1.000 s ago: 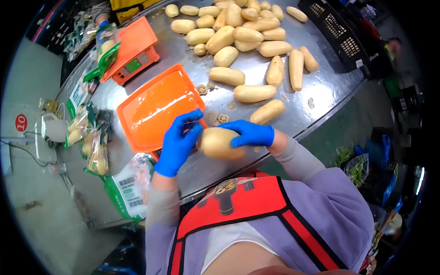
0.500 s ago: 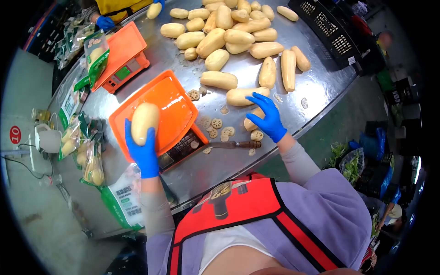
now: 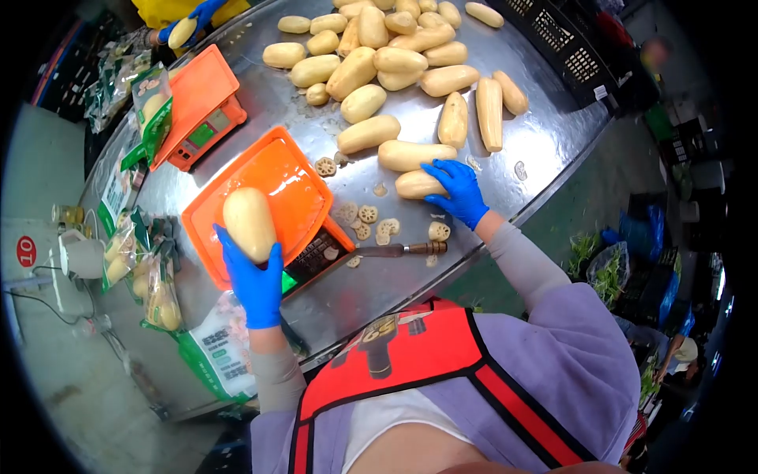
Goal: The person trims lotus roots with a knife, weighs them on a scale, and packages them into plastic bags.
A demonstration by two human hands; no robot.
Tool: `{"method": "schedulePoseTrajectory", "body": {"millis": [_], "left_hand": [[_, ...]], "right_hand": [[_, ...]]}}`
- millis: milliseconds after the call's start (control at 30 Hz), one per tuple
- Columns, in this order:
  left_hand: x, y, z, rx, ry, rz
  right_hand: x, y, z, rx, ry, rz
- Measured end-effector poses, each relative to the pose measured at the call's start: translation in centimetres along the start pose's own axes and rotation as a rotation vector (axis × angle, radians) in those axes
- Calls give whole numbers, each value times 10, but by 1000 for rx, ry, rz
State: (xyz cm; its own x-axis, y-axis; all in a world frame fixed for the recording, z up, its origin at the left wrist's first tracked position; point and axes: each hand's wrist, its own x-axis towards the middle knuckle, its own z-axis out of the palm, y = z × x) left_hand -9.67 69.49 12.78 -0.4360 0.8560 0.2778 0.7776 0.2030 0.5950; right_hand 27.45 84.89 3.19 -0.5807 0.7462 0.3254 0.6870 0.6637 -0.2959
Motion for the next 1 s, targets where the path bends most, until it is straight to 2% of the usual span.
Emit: {"method": "schedulePoseTrajectory", "body": {"millis": [200, 300, 367, 433, 467, 500, 533, 567, 633, 667, 733, 800, 833, 867, 933, 1000], "left_hand": [[11, 21, 18, -16, 88, -123], [8, 15, 13, 6, 83, -100], [1, 7, 2, 4, 84, -91], [-11, -1, -20, -236, 154, -207], [-17, -12, -30, -207, 169, -232], [-24, -24, -40, -249, 244, -276], [-34, -35, -53, -286, 324, -320], [-42, -39, -64, -298, 378, -350], [-67, -60, -83, -247, 408, -400], [-77, -71, -85, -240, 410, -419], [-106, -87, -83, -177, 432, -452], [-130, -88, -76, -305, 356, -589], [-139, -82, -73, -345, 336, -726], [-156, -96, -63, -360, 330, -708], [-176, -96, -49, -294, 359, -674], [-192, -94, -45, -269, 348, -647]], "right_hand": [[16, -6, 5, 3, 75, 91], [25, 2, -8, 125, -25, 80], [37, 5, -21, 289, 52, 76], [52, 19, -24, 276, 100, 127], [64, 24, -29, 301, 116, 169], [74, 35, -23, 246, 216, 169], [93, 35, -30, 358, 198, 169], [107, 56, -15, 349, 286, 96], [137, 82, -8, 220, 218, 192], [153, 106, 3, 175, 212, 112], [182, 117, 10, 98, 191, 183], [207, 131, 16, -52, 137, 164], [215, 135, 21, -144, 131, 146], [224, 135, 19, -174, 96, 154], [240, 133, 18, -127, 27, 176], [249, 147, 27, 99, -18, 125]]}}
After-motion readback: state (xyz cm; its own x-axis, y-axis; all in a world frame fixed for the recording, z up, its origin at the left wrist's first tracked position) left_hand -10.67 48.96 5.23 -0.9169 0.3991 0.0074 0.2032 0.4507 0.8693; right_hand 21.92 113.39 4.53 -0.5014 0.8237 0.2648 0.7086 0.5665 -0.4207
